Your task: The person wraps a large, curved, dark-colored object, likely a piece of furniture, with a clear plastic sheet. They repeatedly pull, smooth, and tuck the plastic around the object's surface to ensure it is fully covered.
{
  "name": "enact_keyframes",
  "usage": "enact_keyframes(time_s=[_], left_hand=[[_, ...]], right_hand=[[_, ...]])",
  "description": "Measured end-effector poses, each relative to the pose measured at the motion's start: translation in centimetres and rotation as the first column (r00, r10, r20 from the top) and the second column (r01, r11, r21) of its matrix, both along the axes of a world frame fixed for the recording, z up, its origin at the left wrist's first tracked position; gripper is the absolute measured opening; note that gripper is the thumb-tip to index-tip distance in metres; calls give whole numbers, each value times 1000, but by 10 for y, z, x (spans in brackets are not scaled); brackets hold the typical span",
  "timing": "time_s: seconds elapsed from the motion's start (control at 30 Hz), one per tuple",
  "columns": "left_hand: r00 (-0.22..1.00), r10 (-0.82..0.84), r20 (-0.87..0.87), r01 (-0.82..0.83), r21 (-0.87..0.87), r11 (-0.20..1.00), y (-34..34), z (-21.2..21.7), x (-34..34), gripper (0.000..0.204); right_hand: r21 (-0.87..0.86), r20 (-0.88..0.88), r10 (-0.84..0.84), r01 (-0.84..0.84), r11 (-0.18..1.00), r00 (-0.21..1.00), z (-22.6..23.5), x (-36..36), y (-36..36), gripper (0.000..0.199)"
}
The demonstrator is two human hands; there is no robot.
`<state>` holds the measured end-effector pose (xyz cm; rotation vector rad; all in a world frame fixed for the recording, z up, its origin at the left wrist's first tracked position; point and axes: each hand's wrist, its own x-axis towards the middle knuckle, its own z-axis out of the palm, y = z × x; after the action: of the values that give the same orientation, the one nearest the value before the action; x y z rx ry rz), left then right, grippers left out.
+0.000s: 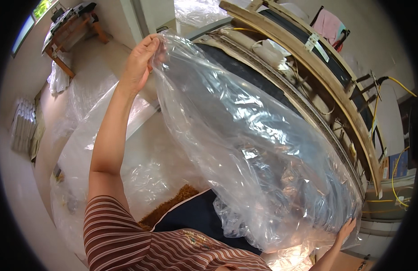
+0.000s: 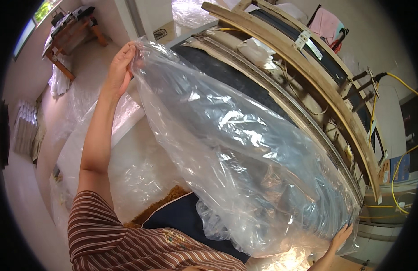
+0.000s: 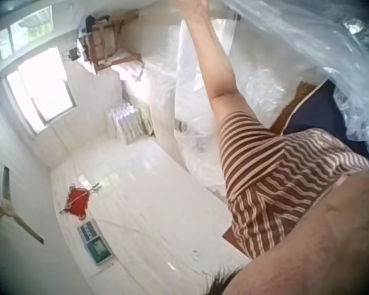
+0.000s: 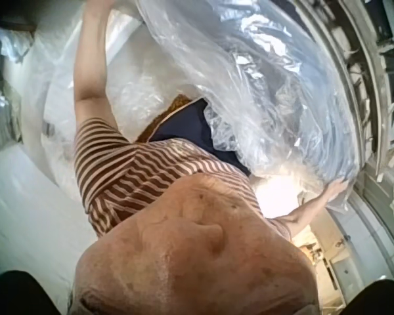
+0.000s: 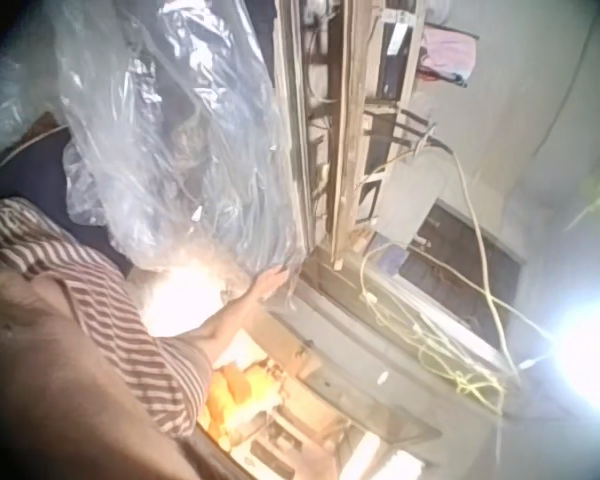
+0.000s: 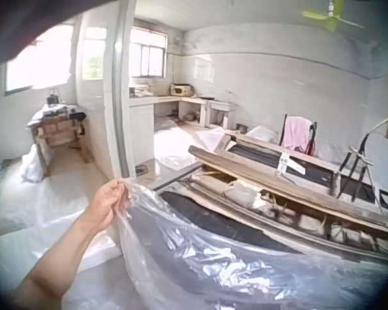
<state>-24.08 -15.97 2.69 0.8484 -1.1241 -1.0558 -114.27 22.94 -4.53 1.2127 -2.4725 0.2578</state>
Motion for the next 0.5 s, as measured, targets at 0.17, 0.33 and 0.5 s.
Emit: enact_keyframes(time_s=[0.17,0.33,0.5], left_hand=[[966,-40,254,46,-19,999,31,12,3,15],[964,53,260,-67,47,997,42,18,28,15],[926,149,346,-174,43,984,20,30,51,20]], right_hand=[[84,45,-83,79,993,996,-2,-11,11,53],[97,17,-38,36,995,999,-8,-15,11,54],[76,49,10,-14,997,999,-19,-6,26,52]])
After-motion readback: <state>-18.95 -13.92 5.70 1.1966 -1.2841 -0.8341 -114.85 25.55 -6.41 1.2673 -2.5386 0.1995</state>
